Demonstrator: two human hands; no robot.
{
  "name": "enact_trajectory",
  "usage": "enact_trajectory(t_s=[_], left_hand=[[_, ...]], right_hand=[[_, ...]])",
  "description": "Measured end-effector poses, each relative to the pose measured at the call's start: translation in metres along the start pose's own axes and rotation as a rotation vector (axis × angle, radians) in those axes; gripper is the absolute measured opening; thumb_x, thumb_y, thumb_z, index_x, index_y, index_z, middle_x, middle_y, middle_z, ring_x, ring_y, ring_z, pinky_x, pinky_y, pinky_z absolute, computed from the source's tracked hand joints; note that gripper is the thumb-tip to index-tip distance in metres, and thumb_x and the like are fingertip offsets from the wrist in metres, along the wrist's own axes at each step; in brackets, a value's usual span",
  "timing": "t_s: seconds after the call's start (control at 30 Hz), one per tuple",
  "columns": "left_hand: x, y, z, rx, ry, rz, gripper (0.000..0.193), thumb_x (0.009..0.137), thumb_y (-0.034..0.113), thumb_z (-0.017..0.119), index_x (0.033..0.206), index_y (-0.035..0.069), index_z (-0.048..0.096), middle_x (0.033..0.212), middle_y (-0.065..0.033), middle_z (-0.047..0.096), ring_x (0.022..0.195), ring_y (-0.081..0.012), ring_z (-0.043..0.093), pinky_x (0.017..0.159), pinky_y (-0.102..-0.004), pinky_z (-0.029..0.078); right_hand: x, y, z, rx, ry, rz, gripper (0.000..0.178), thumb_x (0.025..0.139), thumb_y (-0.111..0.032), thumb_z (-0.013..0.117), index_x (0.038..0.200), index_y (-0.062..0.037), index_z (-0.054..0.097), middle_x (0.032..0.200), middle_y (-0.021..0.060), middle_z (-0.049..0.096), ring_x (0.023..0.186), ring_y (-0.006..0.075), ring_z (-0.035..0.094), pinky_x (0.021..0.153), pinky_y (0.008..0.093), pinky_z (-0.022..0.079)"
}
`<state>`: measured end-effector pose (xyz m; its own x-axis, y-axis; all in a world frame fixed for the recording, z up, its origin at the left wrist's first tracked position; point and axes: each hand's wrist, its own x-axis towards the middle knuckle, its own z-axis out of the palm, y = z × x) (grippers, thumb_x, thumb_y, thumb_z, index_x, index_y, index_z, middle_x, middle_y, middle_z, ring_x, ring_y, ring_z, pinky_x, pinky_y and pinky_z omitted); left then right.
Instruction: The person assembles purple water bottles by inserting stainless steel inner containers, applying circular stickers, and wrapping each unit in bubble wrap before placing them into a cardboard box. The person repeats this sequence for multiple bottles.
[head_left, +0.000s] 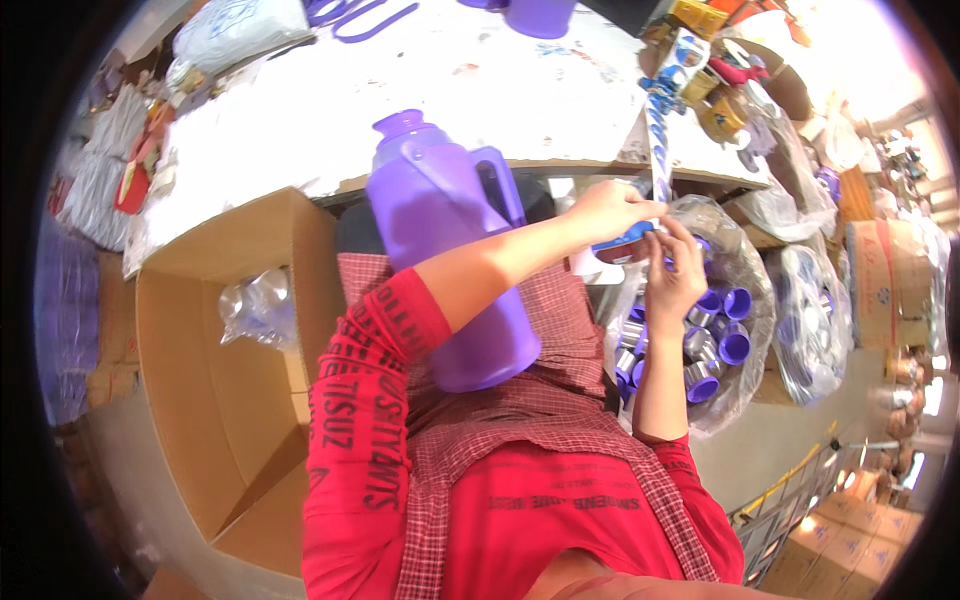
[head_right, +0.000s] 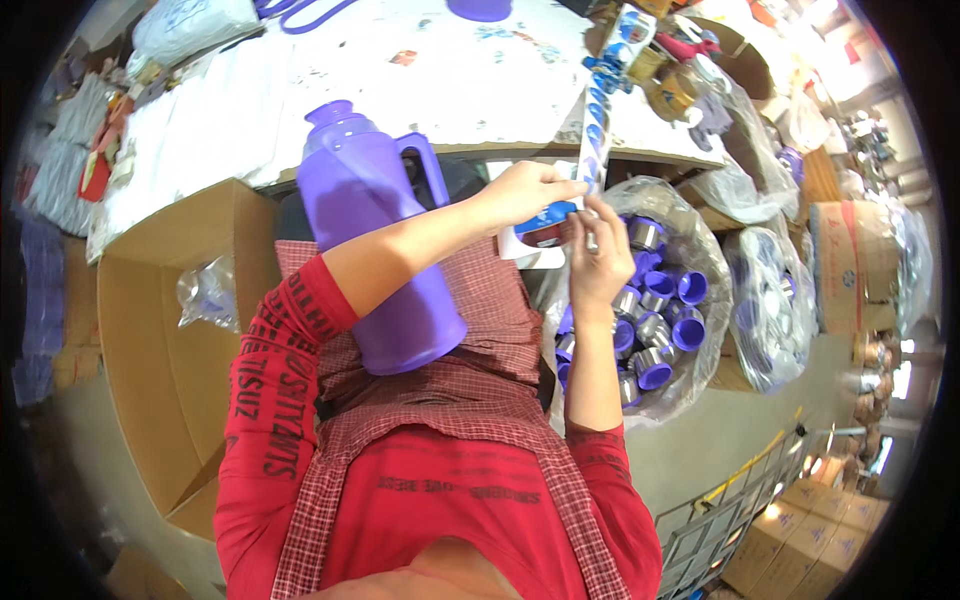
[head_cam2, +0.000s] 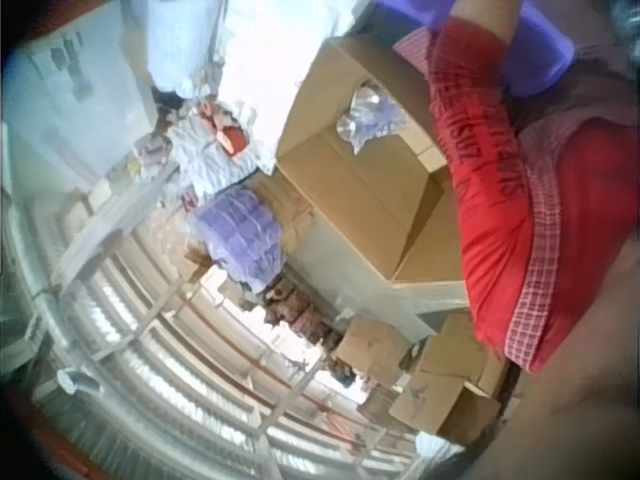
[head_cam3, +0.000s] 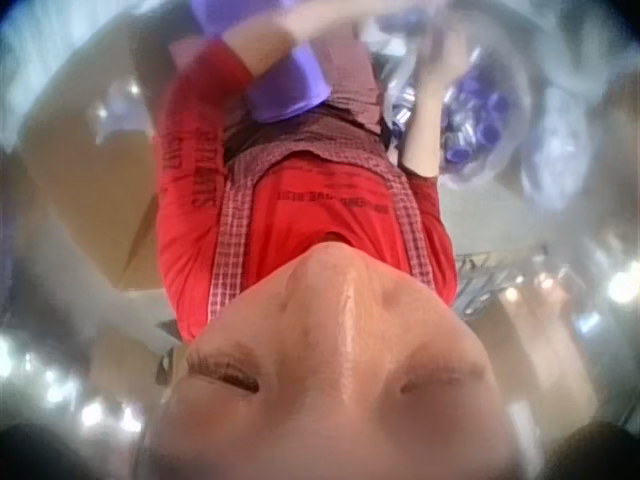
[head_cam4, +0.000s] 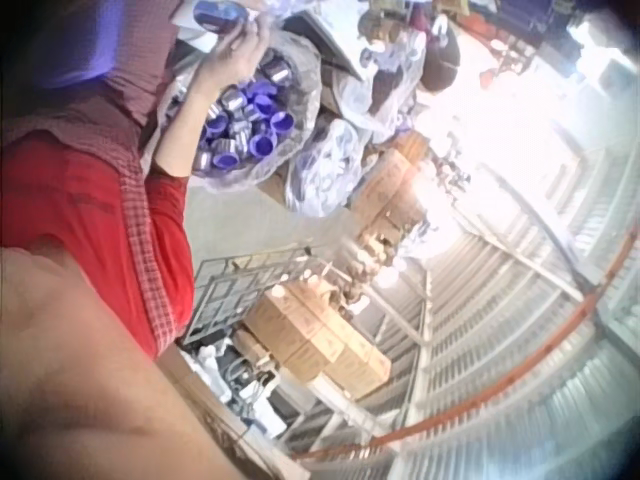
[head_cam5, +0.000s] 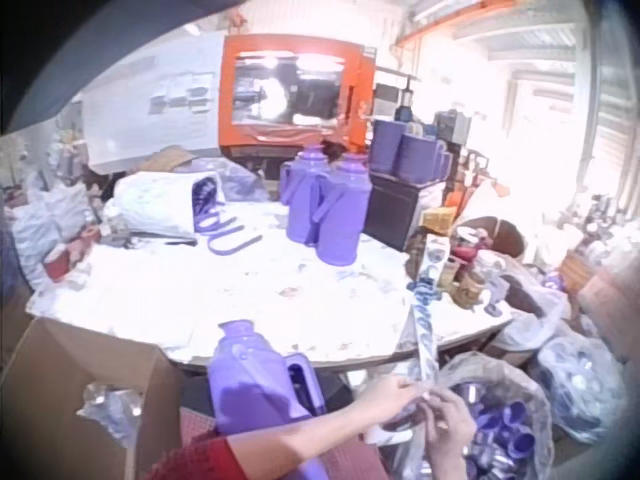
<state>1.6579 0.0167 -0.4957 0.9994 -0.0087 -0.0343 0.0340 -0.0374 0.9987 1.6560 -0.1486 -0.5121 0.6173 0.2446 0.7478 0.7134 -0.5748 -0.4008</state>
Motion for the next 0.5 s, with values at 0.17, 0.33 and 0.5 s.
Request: enact_trajectory(t_s=[0.17,0.33,0.5], left_hand=[[0.012,-0.013,0.021,0.342,0.049,-0.035,0.034,0.078,0.034,0.066,0.086,0.001,0.071,0.082,-0.0162,0.07,0.078,-0.0263,0.067,0.074,-0.0366,0.05],[0.008,-0.011,0.012,0.473,-0.145,-0.155,0.028,0.076,0.03,0.063,0.085,0.005,0.071,0.083,-0.0157,0.07,0.081,-0.0273,0.068,0.074,-0.0366,0.051],[-0.077,0.006,-0.038,0.424,0.054,0.15,0.026,0.089,0.028,0.061,0.099,0.004,0.064,0.088,-0.0126,0.071,0.083,-0.0222,0.069,0.073,-0.0325,0.052]], right_hand=[[-0.003,-0.017,-0.019,-0.121,-0.083,0.003,0.016,0.073,0.002,0.073,0.084,-0.0021,0.062,0.091,0.0106,0.064,0.082,0.0261,0.062,0.071,0.0344,0.05],[-0.008,-0.076,-0.097,0.46,-0.796,0.025,0.017,0.078,-0.005,0.071,0.086,-0.0015,0.057,0.086,0.0132,0.062,0.077,0.0306,0.059,0.07,0.0399,0.046],[-0.012,-0.089,-0.11,1.674,-0.464,0.725,0.034,0.077,-0.008,0.074,0.083,-0.0075,0.041,0.067,0.0077,0.059,0.05,0.0131,0.051,0.046,0.0272,0.036]])
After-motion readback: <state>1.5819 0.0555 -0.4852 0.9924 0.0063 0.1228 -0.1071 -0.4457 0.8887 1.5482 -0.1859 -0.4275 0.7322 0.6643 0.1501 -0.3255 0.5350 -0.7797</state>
